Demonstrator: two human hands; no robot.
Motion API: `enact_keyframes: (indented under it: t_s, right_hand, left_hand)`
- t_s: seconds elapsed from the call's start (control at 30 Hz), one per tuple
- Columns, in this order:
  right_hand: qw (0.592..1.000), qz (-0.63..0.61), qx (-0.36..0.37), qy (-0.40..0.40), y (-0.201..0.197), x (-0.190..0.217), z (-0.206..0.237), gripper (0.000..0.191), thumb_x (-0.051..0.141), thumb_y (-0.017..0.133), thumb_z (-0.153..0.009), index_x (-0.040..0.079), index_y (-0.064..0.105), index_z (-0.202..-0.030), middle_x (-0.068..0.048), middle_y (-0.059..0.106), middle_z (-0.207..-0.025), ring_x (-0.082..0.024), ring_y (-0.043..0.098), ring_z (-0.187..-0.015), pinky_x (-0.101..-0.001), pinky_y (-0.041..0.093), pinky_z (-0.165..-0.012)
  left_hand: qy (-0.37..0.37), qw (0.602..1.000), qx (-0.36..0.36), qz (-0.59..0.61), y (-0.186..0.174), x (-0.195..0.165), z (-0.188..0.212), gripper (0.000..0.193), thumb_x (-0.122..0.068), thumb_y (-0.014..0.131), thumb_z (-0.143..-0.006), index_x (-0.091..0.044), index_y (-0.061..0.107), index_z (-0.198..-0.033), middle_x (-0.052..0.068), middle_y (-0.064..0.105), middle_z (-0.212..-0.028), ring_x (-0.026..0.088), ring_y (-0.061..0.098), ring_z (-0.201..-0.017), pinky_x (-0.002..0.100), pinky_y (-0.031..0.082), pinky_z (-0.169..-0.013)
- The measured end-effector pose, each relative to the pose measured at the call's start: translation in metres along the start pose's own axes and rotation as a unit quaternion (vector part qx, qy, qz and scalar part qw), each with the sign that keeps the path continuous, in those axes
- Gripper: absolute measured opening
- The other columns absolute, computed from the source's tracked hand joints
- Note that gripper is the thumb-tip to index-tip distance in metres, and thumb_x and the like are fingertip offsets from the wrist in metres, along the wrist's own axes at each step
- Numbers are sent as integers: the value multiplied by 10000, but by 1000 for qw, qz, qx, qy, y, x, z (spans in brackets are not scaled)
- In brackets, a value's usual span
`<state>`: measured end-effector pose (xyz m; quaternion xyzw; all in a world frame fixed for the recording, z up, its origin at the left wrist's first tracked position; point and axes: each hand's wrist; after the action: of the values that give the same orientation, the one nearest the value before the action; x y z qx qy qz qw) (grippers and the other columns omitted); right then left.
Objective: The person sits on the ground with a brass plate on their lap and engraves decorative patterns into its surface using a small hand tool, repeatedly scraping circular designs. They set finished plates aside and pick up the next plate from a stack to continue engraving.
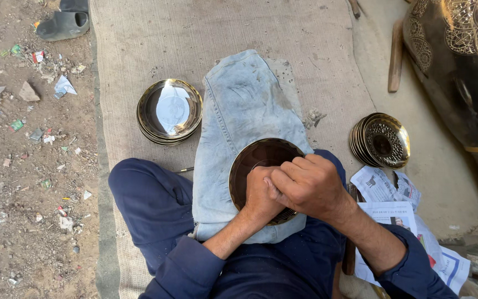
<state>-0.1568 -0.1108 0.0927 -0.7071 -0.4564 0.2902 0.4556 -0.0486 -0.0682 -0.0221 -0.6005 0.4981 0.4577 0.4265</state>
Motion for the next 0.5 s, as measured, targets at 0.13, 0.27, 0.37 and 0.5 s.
enact_keyframes:
  t_s: [0.13,0.27,0.37,0.5]
  right_hand:
    - [1000,-4,3,4,-1,0,-2,266,203,785,-813,86,583,-684,-29,506,-612,-206,533,-550,-370,405,-497]
    - [999,-16,31,24,-8,5,-11,249,228,794,-790,85,606,-712,-37,536,-633,-218,565,-566,-380,433,-508]
    - [994,-28,84,70,-15,10,-15,264,280,812,-783,89,632,-752,-58,578,-663,-247,610,-586,-398,471,-512]
    - [974,-39,183,128,-18,10,-14,281,311,809,-730,102,680,-867,-79,624,-754,-287,679,-671,-405,518,-530]
  left_hand:
    - [-10,1000,-1,20,2,-1,0,140,-156,695,-774,-31,645,-734,153,675,-695,326,704,-641,373,517,-546]
    - [5,1000,3,26,-4,-9,-3,148,-153,709,-780,-23,642,-766,143,702,-749,316,718,-699,378,530,-588]
    - [73,997,12,-19,-19,-16,-4,201,-123,742,-740,-18,657,-888,178,706,-902,369,692,-880,417,551,-732]
    - [115,984,14,-135,-53,-23,13,588,-146,794,-758,-9,611,-1300,173,611,-1347,406,554,-1302,485,462,-1091]
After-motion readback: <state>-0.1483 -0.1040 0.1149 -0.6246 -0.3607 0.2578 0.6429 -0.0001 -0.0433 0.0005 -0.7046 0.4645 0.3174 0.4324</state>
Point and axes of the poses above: each hand's wrist, its own z-axis away from the middle knuckle, its own y-axis out of the palm, x = y × z
